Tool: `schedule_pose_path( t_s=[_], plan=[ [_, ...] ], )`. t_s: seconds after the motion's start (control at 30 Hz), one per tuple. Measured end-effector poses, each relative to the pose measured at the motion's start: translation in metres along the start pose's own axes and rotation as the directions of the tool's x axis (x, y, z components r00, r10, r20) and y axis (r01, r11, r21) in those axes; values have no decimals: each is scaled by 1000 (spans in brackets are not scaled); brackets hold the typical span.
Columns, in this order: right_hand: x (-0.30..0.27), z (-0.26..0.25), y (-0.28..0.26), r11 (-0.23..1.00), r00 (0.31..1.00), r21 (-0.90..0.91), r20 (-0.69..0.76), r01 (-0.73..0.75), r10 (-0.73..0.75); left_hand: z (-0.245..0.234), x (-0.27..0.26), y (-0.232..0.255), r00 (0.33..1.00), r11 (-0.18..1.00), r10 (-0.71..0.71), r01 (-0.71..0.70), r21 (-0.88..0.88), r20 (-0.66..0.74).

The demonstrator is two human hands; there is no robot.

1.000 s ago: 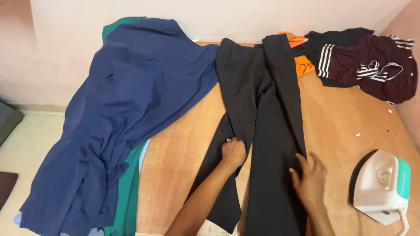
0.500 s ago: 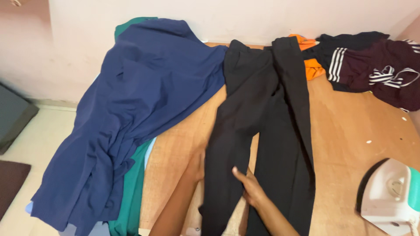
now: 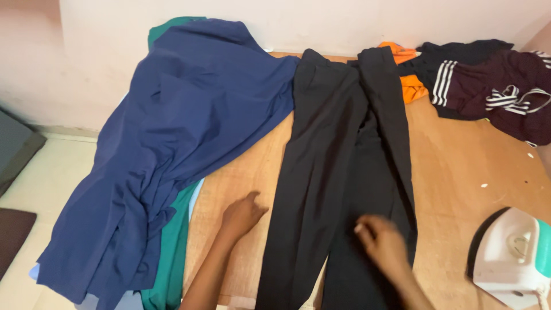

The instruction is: The person irons a navy blue dress and then a pair of black trousers on a wooden table. They smooth the fabric with one hand while moving the iron with the other, then switch garments and continue ironing.

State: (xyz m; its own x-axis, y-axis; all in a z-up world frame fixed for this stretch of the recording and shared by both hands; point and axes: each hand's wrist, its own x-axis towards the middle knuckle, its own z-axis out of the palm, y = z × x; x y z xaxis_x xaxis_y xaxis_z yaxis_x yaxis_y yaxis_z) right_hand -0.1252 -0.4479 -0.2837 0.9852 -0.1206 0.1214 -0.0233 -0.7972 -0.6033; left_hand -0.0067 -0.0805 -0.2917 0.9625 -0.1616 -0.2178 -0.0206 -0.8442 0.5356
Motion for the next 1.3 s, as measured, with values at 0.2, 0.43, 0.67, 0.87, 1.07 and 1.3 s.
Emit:
schedule_pose_path(
  t_s=[0.2, 0.43, 0.67, 0.87, 1.07, 1.3],
  plan=[
    [64, -1, 66, 863, 943, -506, -289, -6, -163, 48, 73, 62, 885, 932, 361, -356, 71, -294],
    [141, -4, 90, 781, 979, -612, -203, -123, -5, 87, 106, 93, 775, 789, 589, -492, 366, -229],
    [240, -20, 84, 735, 954, -648, 38, -202, 296, 57, 152, 94, 874, 936, 262, -334, -114, -408],
    [316, -8, 89, 680, 933, -705, 73, -201, 352, 54, 294, 66, 939, 857, 191, -302, -418, -285],
    [365, -9, 106, 887, 916, -398, 214, -237, 340, 71, 358, 98, 996, 669, 82, -26, -743, 40],
    [347, -79, 190, 539, 848, 823, -151, -177, 508, 16, 361, 65, 869, 943, 332, -302, 139, -366]
  ],
)
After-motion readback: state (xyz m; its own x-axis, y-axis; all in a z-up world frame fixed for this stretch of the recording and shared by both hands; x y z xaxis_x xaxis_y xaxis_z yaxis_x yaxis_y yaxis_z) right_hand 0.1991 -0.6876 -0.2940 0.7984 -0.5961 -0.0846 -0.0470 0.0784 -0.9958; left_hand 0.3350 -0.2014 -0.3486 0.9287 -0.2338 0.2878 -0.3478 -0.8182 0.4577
